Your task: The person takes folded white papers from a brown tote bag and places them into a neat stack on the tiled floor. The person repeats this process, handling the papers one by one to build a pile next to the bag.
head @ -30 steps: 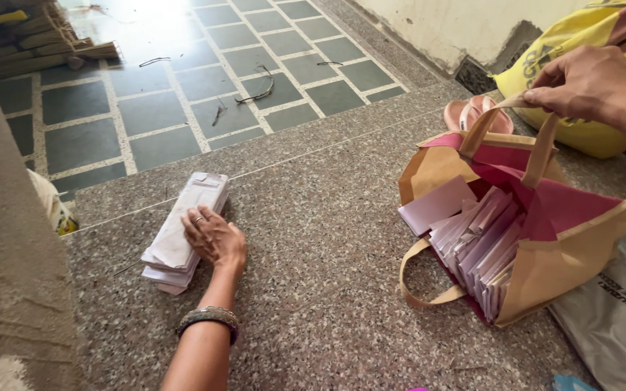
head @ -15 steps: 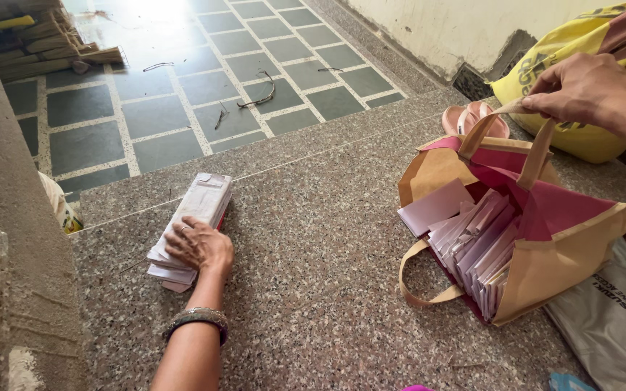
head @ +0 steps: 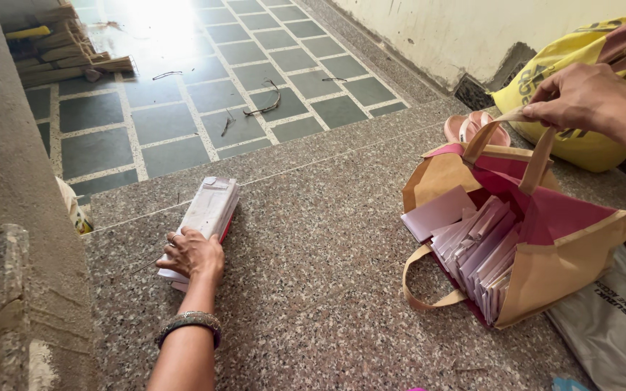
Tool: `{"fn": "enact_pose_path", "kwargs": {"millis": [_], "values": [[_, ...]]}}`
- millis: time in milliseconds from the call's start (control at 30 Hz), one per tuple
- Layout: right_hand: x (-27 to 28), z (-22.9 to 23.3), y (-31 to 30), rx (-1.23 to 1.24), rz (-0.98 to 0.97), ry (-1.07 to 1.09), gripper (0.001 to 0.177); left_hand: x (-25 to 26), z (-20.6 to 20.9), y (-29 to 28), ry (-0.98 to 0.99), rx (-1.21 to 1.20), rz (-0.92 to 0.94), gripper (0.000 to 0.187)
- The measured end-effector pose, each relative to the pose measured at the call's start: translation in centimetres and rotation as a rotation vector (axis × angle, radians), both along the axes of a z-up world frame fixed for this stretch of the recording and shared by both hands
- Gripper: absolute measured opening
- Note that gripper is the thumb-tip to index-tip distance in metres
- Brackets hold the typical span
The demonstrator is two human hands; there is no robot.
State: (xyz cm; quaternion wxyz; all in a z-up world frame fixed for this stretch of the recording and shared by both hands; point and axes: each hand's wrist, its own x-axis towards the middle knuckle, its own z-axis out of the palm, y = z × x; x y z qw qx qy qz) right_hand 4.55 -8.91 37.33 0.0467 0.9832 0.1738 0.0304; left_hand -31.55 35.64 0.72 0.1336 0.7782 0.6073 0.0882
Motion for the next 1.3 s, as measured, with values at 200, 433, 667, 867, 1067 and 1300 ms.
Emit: {"fn": "enact_pose_path", "kwargs": {"millis": [200,433,667,867,1067,1300], "values": [[-0.2,0.3,0.3,0.039,-0.002,0.023,0.041,-0.1,-1.8,1.4,-0.067,0.013,-0.011,0.031],[0.2,0.1,0.4,0.019,-0.011,0.018,0.042,-0.1,-2.3,2.0,-0.315,0.311,0.008,0.011],[0.5,-0.1,0.2,0.018,0.003,0.014,0.039,0.4,-1.4,0.8,-0.263,0.094,-0.163,0.017],[0.7,-0.2,0.3,-0.026,0.023,0.0,0.042,-0.2,-0.3,-0.1,-0.231,-0.04,-0.229,0.071],[1.4,-0.4,0.3,-0.031,0.038,0.003,0.043,0.0,-2.3,0.9,-0.157,-0.01,-0.208,0.065],[1.5,-0.4,0.3,-0.021,0.051,0.0,0.043,-0.1,-1.9,1.1,-0.127,-0.068,-0.116,0.07]]}}
